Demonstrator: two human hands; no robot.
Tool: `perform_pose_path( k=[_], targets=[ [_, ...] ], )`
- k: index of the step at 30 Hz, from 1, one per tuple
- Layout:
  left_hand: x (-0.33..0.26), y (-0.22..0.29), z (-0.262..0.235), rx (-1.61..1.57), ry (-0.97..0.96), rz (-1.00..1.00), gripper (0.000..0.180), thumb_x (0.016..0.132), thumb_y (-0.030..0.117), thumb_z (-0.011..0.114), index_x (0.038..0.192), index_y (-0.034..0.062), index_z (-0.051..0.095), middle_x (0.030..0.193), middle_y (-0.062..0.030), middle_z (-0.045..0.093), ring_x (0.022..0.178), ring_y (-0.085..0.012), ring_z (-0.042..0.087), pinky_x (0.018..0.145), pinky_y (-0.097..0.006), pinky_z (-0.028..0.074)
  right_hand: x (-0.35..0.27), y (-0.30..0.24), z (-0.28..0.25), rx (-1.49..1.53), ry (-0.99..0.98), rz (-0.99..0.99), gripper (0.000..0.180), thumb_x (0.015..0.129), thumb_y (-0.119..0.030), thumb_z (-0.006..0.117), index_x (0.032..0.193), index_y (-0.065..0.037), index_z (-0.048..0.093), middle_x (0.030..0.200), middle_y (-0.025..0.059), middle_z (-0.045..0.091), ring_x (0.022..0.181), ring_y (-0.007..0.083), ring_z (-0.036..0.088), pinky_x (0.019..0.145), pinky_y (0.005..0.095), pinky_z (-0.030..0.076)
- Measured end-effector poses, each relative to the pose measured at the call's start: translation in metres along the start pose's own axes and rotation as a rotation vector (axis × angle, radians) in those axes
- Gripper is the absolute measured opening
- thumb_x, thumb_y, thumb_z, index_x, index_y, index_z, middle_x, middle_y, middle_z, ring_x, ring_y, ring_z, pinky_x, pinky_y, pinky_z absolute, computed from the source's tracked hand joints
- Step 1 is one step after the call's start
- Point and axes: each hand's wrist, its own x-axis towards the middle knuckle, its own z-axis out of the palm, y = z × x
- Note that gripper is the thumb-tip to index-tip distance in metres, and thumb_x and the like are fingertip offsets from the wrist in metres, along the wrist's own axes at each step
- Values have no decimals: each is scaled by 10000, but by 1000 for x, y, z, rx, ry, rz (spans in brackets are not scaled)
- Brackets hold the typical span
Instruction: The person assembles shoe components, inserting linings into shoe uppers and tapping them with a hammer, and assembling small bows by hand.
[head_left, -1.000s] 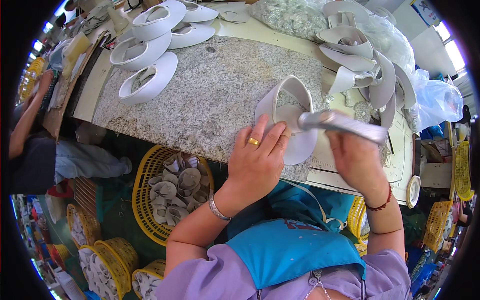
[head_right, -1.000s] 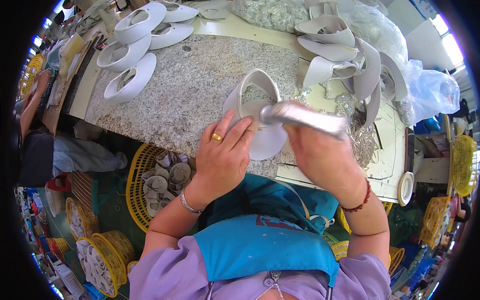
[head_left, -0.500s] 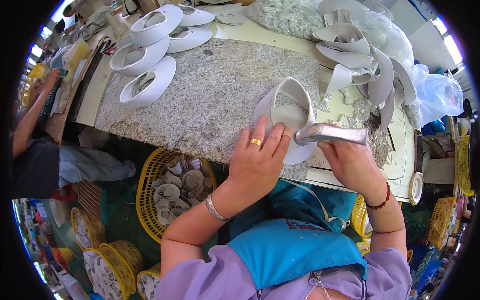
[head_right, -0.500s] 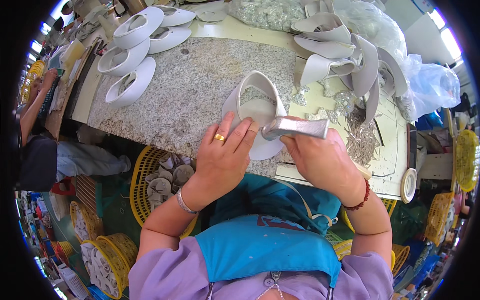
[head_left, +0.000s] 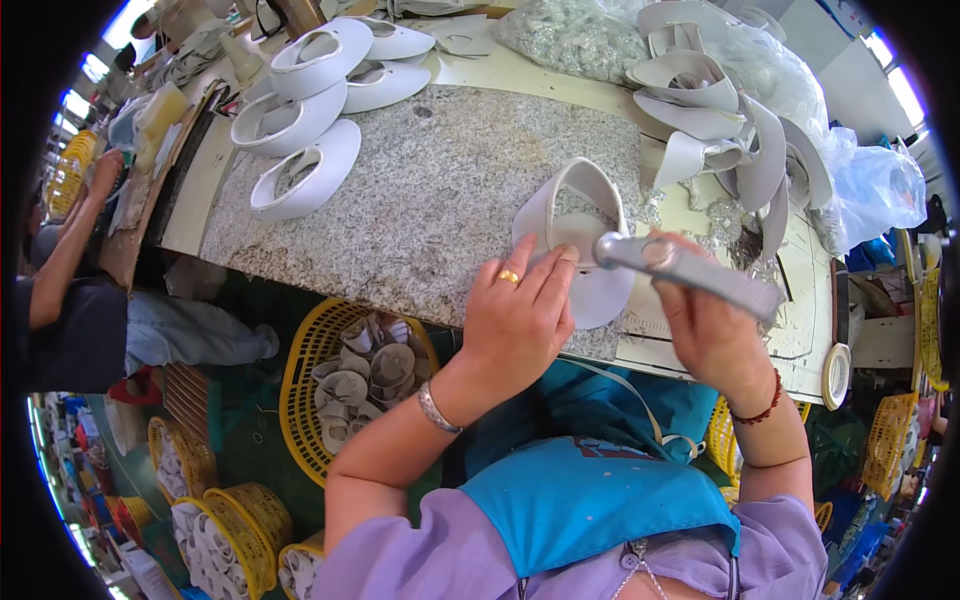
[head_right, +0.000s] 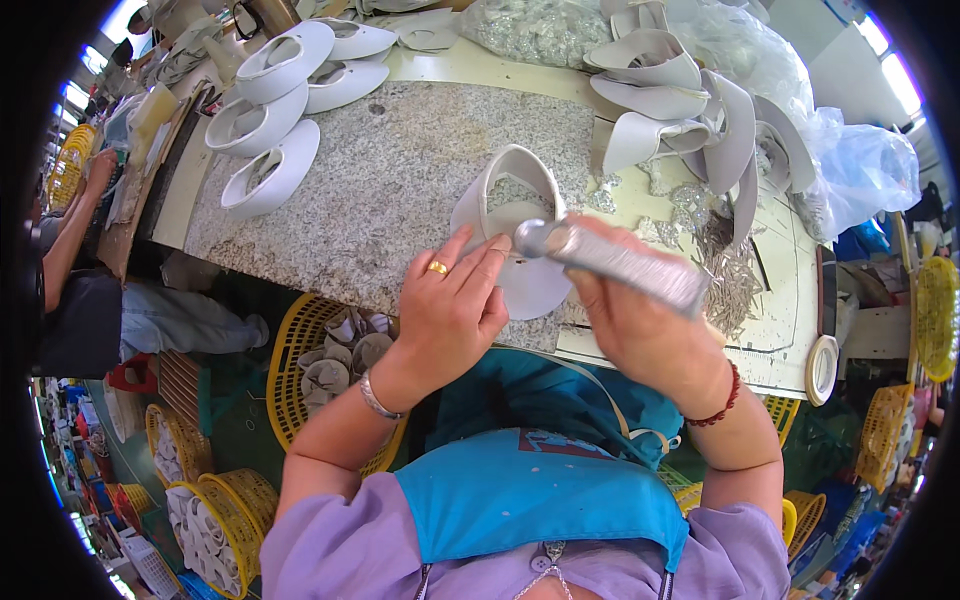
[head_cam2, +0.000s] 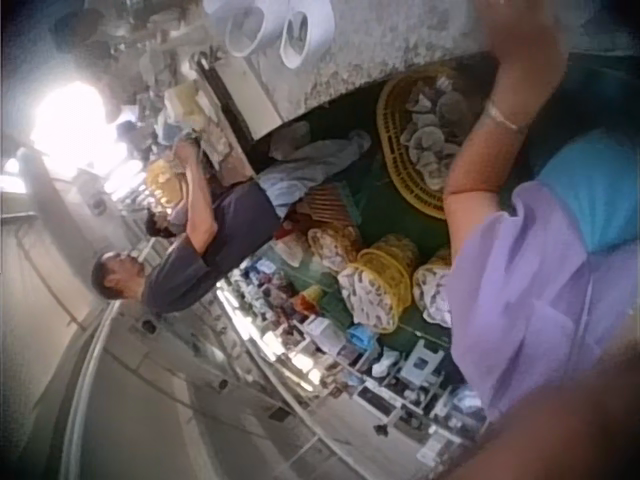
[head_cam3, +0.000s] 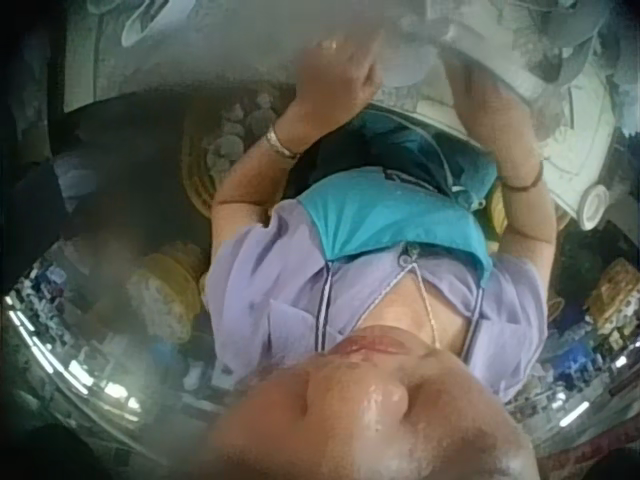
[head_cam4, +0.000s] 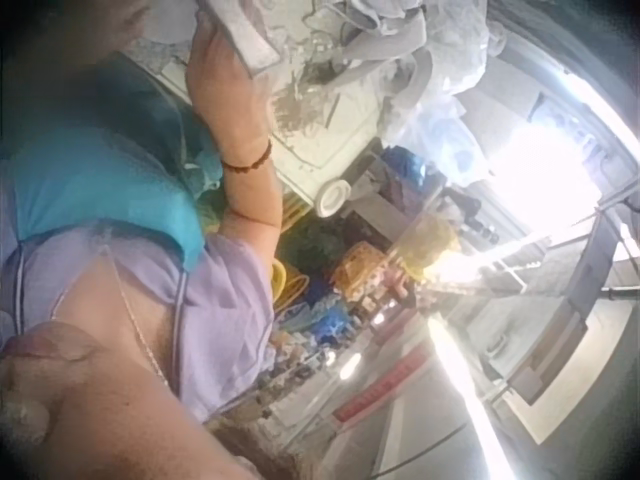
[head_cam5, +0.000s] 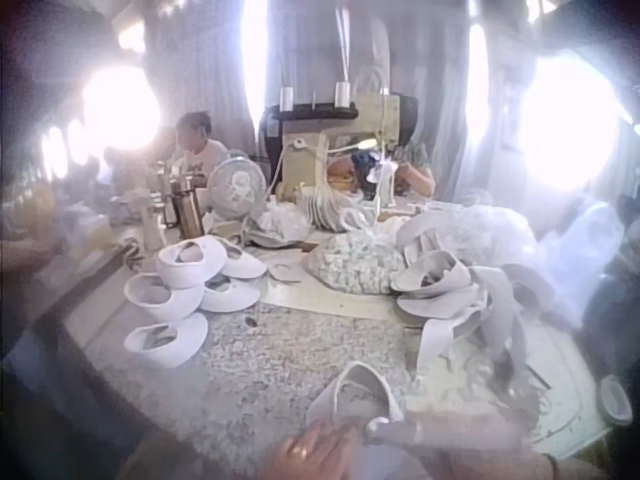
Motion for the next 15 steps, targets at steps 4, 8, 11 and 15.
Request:
perform_pose_path(
  k=[4, 8, 11, 15],
  targets=[
    [-2, -1, 3, -57, 28, -91, 512, 732, 104, 640, 1224, -2, 542, 1130, -81, 658, 1146, -301, 550, 898, -427, 398, -6, 14, 19, -164, -165, -58, 280, 862, -114, 621, 1135, -64, 583, 983, 120, 646, 693, 289, 632, 554, 357, 515],
    [0, -6, 3, -83, 8, -106, 554, 727, 98, 651, 1252, -14, 514, 1145, -99, 653, 1149, -310, 545, 910, -425, 397, 13, 13, 10, -216, -2, -65, 286, 862, -131, 626, 1135, -64, 574, 890, 119, 636, 631, 295, 620, 514, 377, 494],
    [6, -2, -3, -73, 40, -99, 582, 718, 109, 661, 1264, -15, 502, 1137, -110, 646, 1134, -314, 547, 909, -426, 404, 6, 6, 6, -200, 168, -142, 292, 852, -109, 612, 1137, -69, 564, 831, 117, 613, 625, 309, 617, 532, 397, 497],
    [8, -4, -5, -68, 30, -118, 616, 705, 122, 672, 1280, -8, 492, 1116, -106, 637, 1104, -317, 546, 905, -436, 413, 4, 10, 17, -95, -152, -65, 277, 844, -104, 603, 1118, -85, 569, 800, 110, 602, 629, 302, 622, 539, 400, 502]
  ],
)
